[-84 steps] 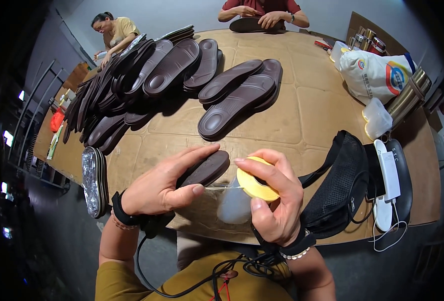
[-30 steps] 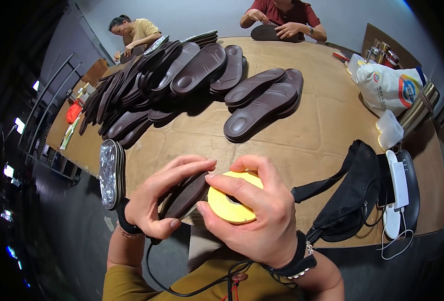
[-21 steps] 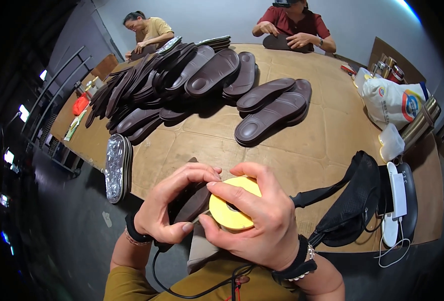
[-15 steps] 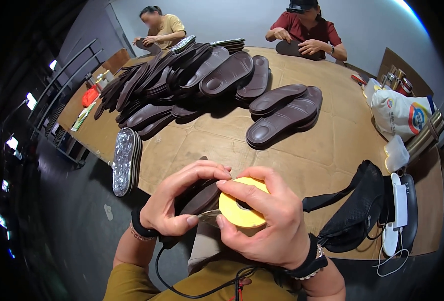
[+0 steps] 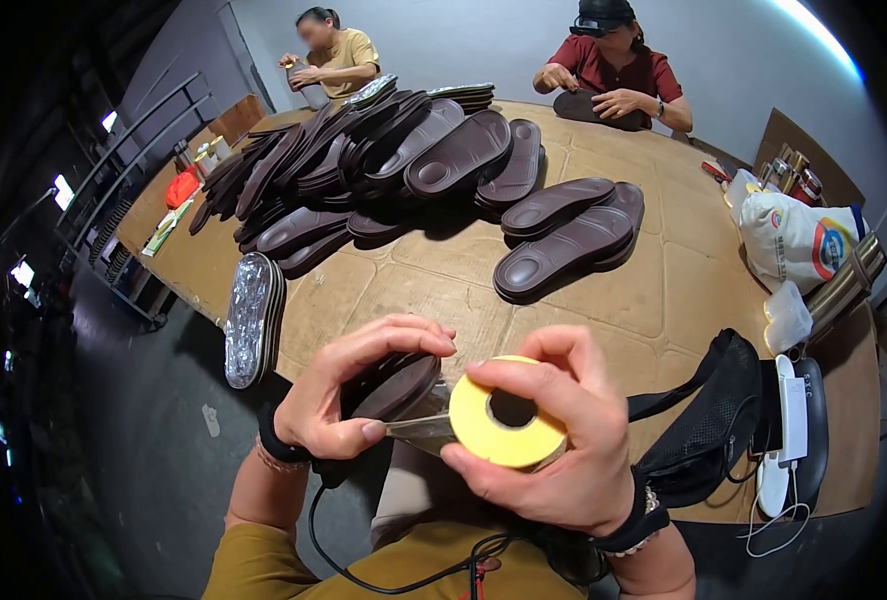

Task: The recorder is wrapping shoe insoles in clear plastic film and finishing with tape.

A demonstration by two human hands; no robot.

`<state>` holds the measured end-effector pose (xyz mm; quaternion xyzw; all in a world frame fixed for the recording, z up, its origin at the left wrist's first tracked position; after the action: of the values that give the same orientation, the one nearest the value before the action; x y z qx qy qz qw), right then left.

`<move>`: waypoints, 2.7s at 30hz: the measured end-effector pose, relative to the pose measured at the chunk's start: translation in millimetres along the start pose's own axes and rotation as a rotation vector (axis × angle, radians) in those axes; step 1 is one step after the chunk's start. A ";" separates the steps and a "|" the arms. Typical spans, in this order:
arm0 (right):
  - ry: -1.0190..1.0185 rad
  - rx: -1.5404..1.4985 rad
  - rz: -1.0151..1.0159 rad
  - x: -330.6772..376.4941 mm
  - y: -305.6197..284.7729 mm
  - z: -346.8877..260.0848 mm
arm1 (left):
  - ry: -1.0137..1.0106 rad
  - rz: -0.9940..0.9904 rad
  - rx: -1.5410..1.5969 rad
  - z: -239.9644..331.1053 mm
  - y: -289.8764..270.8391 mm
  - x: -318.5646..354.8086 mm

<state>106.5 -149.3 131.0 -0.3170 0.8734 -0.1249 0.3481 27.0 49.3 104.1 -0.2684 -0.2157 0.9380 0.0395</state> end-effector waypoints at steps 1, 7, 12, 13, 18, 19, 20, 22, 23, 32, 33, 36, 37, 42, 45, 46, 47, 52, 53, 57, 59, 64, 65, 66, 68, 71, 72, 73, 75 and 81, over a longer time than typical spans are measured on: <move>0.002 0.010 0.049 -2.3 -1.9 -2.6 | 0.000 0.000 -0.001 0.2 0.4 0.8; 0.029 0.115 0.172 -9.1 -2.0 3.1 | 0.001 0.006 -0.002 3.1 6.8 1.0; 0.067 0.135 0.187 -11.9 1.3 7.9 | 0.005 0.042 -0.043 1.7 6.2 2.8; 0.083 0.111 0.191 -11.1 -0.7 7.6 | 0.008 0.040 -0.039 1.2 6.0 2.4; 0.100 0.048 0.130 -12.5 -6.8 16.4 | 0.019 0.054 -0.027 -0.2 0.9 2.1; 0.104 0.025 0.054 -14.0 -6.0 20.6 | 0.024 0.032 -0.028 0.7 0.5 1.0; 0.109 0.002 -0.022 -15.7 -5.4 23.5 | 0.025 0.031 -0.023 0.7 -1.4 -0.1; 0.139 -0.016 -0.078 -19.7 -9.1 25.4 | 0.039 -0.022 -0.038 0.1 -1.1 -1.7; 0.120 0.008 -0.084 -20.2 -10.8 24.2 | 0.039 -0.022 -0.034 -0.6 -0.8 -2.4; 0.013 0.179 -0.027 -13.2 -17.1 7.5 | 0.014 -0.056 -0.031 -0.2 5.9 -2.1; -0.017 0.187 -0.025 -12.1 -14.8 9.8 | 0.018 -0.050 -0.025 -0.4 6.2 -2.8; 0.033 0.181 -0.036 -8.0 -9.0 21.0 | 0.015 -0.040 -0.021 -0.1 7.0 -3.4; 0.032 0.179 -0.035 -8.0 -7.6 20.8 | 0.007 -0.035 -0.024 -0.3 6.4 -3.1; 0.065 0.142 -0.027 -14.4 -7.7 14.0 | 0.027 -0.026 -0.042 -0.3 2.5 -0.4; 0.025 0.187 0.009 -15.9 -15.7 5.5 | 0.007 -0.013 -0.051 2.2 4.4 -2.0; 0.024 0.188 0.012 -15.3 -19.5 2.0 | -0.007 -0.006 -0.057 2.5 5.5 -3.8; -0.014 0.242 0.036 -13.5 -24.7 -4.6 | -0.004 -0.009 -0.058 3.2 7.2 -6.4; -0.063 0.356 0.080 -9.1 -28.9 -16.9 | 0.021 -0.027 -0.082 -3.9 11.7 -7.0; -0.057 0.366 0.075 -9.7 -30.0 -15.4 | 0.022 -0.028 -0.081 -3.5 13.3 -7.5; -0.020 0.378 0.073 -10.5 -32.1 -2.3 | 0.022 -0.058 -0.071 -6.5 19.3 -10.8; -0.006 0.364 0.074 -10.7 -30.9 3.3 | 0.028 -0.064 -0.067 -7.3 20.3 -11.4; 0.034 0.324 0.059 -11.7 -23.3 15.9 | 0.043 -0.067 -0.079 -7.4 20.5 -9.6; 0.043 0.308 0.056 -12.0 -21.4 18.1 | 0.041 -0.068 -0.079 -7.2 20.4 -9.1; 0.052 0.293 0.053 -12.6 -20.2 19.6 | 0.030 -0.065 -0.064 -6.9 20.3 -8.9; 0.054 0.286 0.047 -13.7 -18.1 20.4 | 0.019 -0.063 -0.048 -6.6 20.4 -8.3; 0.061 0.261 0.041 -14.5 -13.3 22.2 | 0.012 -0.061 -0.038 -6.5 19.6 -6.1; 0.070 0.244 0.040 -14.9 -11.4 23.4 | 0.024 -0.057 -0.042 -6.6 19.1 -5.0; 0.070 0.242 0.039 -14.8 -8.9 24.2 | 0.036 -0.053 -0.046 -6.1 18.7 -3.7; 0.096 0.185 0.032 -14.6 -3.9 27.4 | 0.035 -0.045 -0.037 -5.8 18.0 -1.3; 0.078 0.136 -0.038 -17.8 13.7 25.3 | 0.079 0.033 -0.014 -4.7 13.8 13.8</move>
<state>127.4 -127.3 116.0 -0.3041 0.8695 -0.2027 0.3322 18.2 41.2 87.9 -0.3088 -0.2161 0.9257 0.0306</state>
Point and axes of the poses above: each hand's wrist, its own x-axis away from the middle knuckle, its own y-axis out of the palm, z = x × y, the point moved 6 cm from there along -x, towards the middle knuckle, and after that the axes turned 7 degrees about y, right-handed, at the moved point
